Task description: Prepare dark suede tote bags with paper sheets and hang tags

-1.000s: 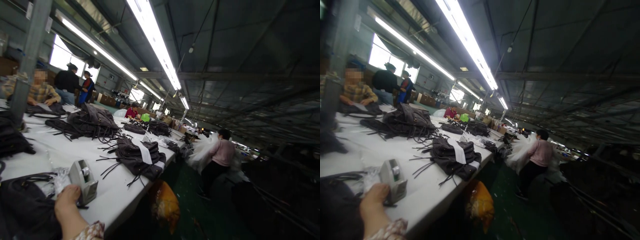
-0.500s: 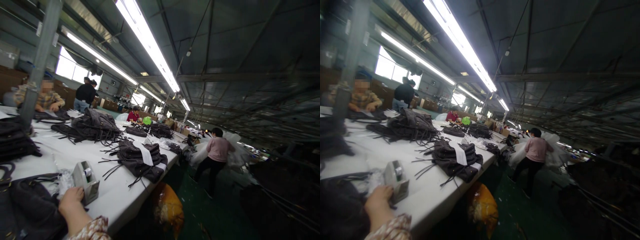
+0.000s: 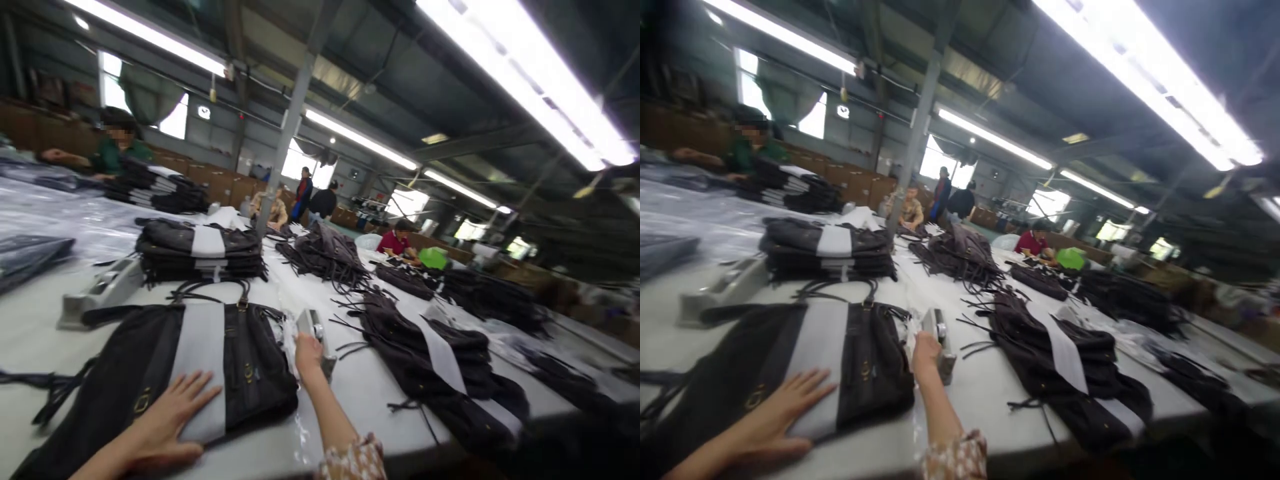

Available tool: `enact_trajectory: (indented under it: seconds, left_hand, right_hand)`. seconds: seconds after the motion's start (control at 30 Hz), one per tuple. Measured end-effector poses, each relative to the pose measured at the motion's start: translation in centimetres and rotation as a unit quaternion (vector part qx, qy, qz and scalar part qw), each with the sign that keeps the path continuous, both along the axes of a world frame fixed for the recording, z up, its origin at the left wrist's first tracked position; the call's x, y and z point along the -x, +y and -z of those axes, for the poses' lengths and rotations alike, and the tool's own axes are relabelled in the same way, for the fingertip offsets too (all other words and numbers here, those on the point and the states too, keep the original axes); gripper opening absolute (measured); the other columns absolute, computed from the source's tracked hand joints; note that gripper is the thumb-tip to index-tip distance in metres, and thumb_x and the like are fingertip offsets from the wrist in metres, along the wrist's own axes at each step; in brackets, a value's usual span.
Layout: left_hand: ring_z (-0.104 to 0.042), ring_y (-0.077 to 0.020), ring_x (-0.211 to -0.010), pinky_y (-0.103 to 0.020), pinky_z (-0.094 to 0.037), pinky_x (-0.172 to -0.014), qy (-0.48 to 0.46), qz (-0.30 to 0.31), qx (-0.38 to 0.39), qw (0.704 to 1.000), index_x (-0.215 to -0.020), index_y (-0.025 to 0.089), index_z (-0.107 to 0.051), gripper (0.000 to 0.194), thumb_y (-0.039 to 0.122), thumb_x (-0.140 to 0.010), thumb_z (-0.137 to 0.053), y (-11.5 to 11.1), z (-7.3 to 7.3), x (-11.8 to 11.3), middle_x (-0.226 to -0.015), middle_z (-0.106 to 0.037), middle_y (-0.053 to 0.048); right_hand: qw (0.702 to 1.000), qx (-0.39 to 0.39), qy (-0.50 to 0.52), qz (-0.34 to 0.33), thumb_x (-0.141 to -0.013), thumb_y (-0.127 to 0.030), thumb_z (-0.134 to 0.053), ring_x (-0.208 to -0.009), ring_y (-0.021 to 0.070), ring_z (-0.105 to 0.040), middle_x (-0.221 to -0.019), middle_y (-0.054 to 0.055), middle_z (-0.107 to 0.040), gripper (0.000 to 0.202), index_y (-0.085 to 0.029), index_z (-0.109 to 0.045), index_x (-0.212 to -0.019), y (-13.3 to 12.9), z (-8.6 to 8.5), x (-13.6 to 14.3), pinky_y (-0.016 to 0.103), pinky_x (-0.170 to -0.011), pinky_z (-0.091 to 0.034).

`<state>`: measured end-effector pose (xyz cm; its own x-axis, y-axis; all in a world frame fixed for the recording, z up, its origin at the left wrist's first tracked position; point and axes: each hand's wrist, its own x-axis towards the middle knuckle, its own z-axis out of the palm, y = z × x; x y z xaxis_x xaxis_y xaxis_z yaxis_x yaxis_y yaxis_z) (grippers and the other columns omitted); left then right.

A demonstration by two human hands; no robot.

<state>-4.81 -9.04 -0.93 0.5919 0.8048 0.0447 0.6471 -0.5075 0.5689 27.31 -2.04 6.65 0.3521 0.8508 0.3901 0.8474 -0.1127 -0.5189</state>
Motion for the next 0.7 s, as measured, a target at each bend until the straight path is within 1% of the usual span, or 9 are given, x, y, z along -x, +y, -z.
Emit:
enact_trajectory:
  seconds: [0.07,0.13,0.2,0.27,0.37,0.47,0.53,0.63,0.7]
  left_hand:
    - [-0.027,-0.0316,-0.139,-0.049,-0.013,-0.116,-0.032,-0.015,0.030,0.999,-0.132,0.041,-0.048,0.069,0.061,-0.068,-0.066,0.7,-0.6,-0.3,-0.149,-0.036,-0.001]
    - [-0.037,-0.0306,-0.134,-0.047,-0.020,-0.115,-0.109,-0.088,0.048,0.989,-0.122,0.034,-0.061,0.056,0.063,-0.075,-0.057,1.5,-0.9,-1.3,-0.141,-0.048,-0.004]
    - [-0.051,-0.0285,-0.122,-0.043,-0.032,-0.109,-0.215,-0.169,0.067,0.960,-0.111,0.025,-0.068,0.053,0.064,-0.080,-0.050,2.1,-1.3,-2.8,-0.126,-0.062,-0.008]
    - [-0.063,-0.0251,-0.096,-0.037,-0.048,-0.089,-0.319,-0.218,0.137,0.912,-0.101,0.017,-0.070,0.059,0.068,-0.080,-0.046,2.3,-1.9,-4.5,-0.106,-0.070,-0.011]
    - [-0.059,-0.0139,-0.059,-0.023,-0.045,-0.052,-0.473,-0.220,0.355,0.776,-0.095,0.012,-0.067,0.070,0.075,-0.077,-0.043,2.4,-3.2,-7.1,-0.089,-0.071,-0.012]
    - [-0.053,-0.0068,-0.049,-0.016,-0.036,-0.042,-0.588,-0.157,0.535,0.586,-0.101,0.012,-0.064,0.069,0.075,-0.076,-0.045,2.7,-4.3,-8.7,-0.084,-0.069,-0.009]
    - [-0.050,-0.0055,-0.046,-0.015,-0.036,-0.042,-0.630,-0.108,0.587,0.497,-0.099,0.012,-0.063,0.065,0.072,-0.078,-0.048,3.3,-4.6,-9.0,-0.077,-0.067,-0.006]
    - [-0.047,-0.0031,-0.045,-0.013,-0.036,-0.042,-0.675,-0.074,0.598,0.426,-0.096,0.012,-0.061,0.048,0.058,-0.084,-0.054,4.5,-4.4,-8.4,-0.069,-0.060,-0.001]
    - [-0.043,-0.0008,-0.044,-0.010,-0.032,-0.041,-0.693,-0.094,0.573,0.426,-0.094,0.013,-0.060,0.031,0.043,-0.086,-0.060,5.4,-4.1,-7.6,-0.067,-0.056,0.001]
  right_hand:
    - [0.999,0.020,-0.027,-0.026,-0.091,-0.029,-0.046,-0.068,0.0234,-0.066,-0.063,0.014,-0.066,0.036,-0.016,-0.065,-0.063,0.2,-0.5,-1.0,0.033,-0.066,-0.045]
    - [0.996,0.024,-0.055,-0.060,-0.091,-0.026,-0.044,-0.070,0.0235,-0.066,-0.069,0.013,-0.068,0.031,-0.017,-0.068,-0.074,-0.4,-1.4,-1.4,0.032,-0.067,-0.045]
    - [0.992,0.013,-0.061,-0.113,-0.092,-0.028,-0.041,-0.075,0.0223,-0.067,-0.078,0.011,-0.071,0.029,-0.019,-0.069,-0.086,-1.5,-2.4,-1.1,0.031,-0.071,-0.046]
    - [0.983,-0.002,-0.017,-0.183,-0.093,-0.032,-0.041,-0.082,0.0207,-0.067,-0.088,0.008,-0.072,0.030,-0.021,-0.069,-0.094,-2.6,-3.3,0.0,0.028,-0.074,-0.047]
    - [0.958,0.007,0.105,-0.268,-0.090,-0.040,-0.047,-0.083,0.0199,-0.066,-0.091,0.005,-0.072,0.031,-0.021,-0.070,-0.097,-3.7,-4.1,2.3,0.026,-0.074,-0.049]
    - [0.933,0.050,0.179,-0.308,-0.088,-0.045,-0.049,-0.080,0.0197,-0.065,-0.089,0.005,-0.072,0.033,-0.020,-0.070,-0.097,-4.2,-4.3,4.3,0.026,-0.071,-0.049]
    - [0.920,0.073,0.198,-0.331,-0.088,-0.045,-0.050,-0.082,0.0195,-0.064,-0.091,0.005,-0.071,0.034,-0.020,-0.070,-0.098,-4.3,-4.1,5.1,0.025,-0.071,-0.049]
    - [0.903,0.097,0.193,-0.371,-0.088,-0.043,-0.050,-0.082,0.0186,-0.064,-0.090,0.004,-0.071,0.031,-0.021,-0.070,-0.097,-4.3,-3.7,5.6,0.023,-0.073,-0.049]
    - [0.896,0.108,0.178,-0.392,-0.089,-0.041,-0.050,-0.081,0.0177,-0.064,-0.088,0.003,-0.071,0.029,-0.022,-0.070,-0.095,-4.2,-3.5,5.6,0.022,-0.072,-0.048]
